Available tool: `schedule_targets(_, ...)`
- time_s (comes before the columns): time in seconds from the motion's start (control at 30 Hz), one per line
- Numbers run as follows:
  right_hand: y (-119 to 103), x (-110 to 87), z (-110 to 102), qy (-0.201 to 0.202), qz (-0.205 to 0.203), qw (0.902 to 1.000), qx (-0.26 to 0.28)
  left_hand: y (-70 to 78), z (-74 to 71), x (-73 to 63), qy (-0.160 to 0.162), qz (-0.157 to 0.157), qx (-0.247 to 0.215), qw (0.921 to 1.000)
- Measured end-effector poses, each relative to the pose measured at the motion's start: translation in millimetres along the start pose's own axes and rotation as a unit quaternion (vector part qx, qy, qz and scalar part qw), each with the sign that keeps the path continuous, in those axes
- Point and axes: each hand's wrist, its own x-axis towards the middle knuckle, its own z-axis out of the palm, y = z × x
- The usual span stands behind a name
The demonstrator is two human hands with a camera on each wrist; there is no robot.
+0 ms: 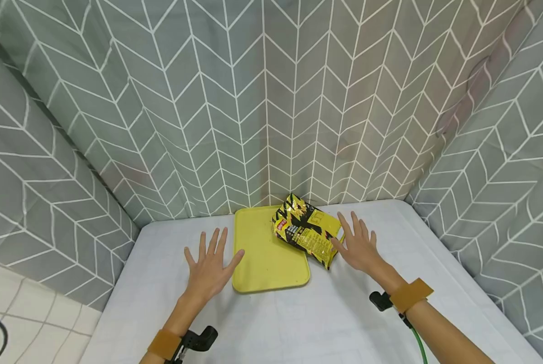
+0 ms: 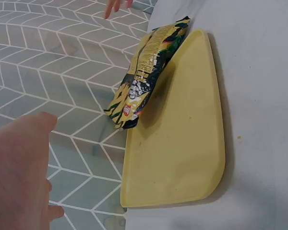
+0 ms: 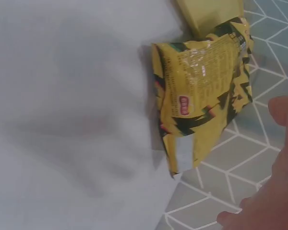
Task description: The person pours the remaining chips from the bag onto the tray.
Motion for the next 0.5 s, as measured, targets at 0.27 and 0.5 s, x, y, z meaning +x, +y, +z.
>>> schedule_targets(0.27,18.9,4.4,20.8,-0.054,0.048,0.9974,0.007,-0.1,15.5,5.2,0.006,0.002,-0.025,0.9997)
schedule_targets(0.5,25.5,6.4,38.0,-0.083,0.085,0.9924,0.031,-5.1,33.7,1.3,0.002,-0.014,-0.032,0.9994)
